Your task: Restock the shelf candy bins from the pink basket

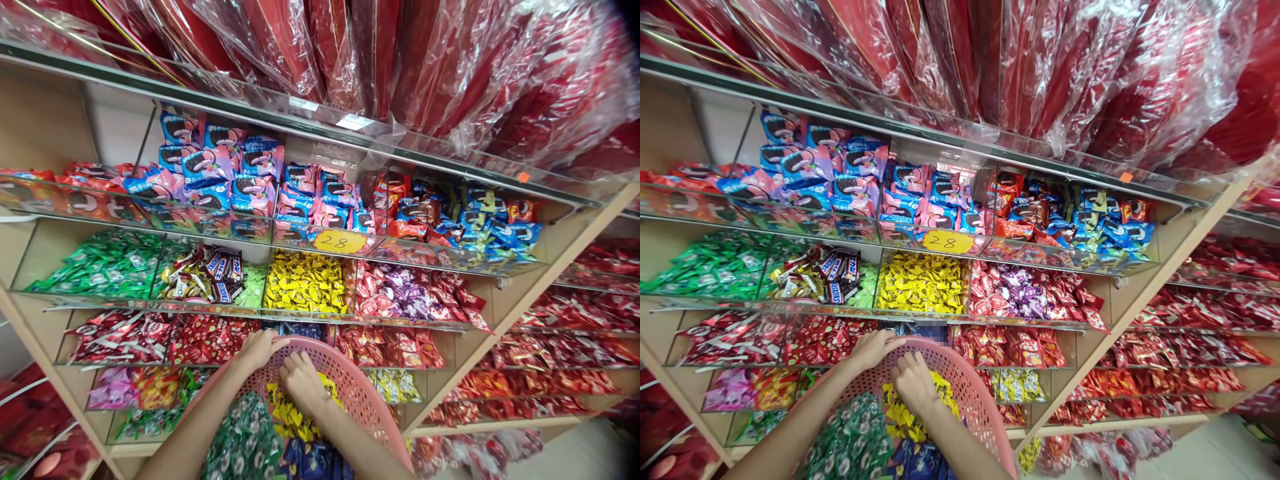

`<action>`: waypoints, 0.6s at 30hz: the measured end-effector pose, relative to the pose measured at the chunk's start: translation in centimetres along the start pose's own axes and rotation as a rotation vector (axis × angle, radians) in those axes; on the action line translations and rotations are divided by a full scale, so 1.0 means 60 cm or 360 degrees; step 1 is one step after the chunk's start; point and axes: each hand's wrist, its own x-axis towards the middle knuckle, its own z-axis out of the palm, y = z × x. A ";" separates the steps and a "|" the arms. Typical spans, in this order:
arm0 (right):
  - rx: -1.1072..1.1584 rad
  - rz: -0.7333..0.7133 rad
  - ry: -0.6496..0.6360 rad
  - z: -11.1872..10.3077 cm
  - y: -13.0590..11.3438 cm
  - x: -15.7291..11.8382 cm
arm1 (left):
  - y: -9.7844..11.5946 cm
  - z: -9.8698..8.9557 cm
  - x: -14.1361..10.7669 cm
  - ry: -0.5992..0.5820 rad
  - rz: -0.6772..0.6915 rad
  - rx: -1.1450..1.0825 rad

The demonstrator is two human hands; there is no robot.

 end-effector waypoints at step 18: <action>0.0044 -0.0132 0.0021 -0.032 -0.025 -0.023 | 0.004 -0.007 0.000 -0.0017 -0.0036 -0.0005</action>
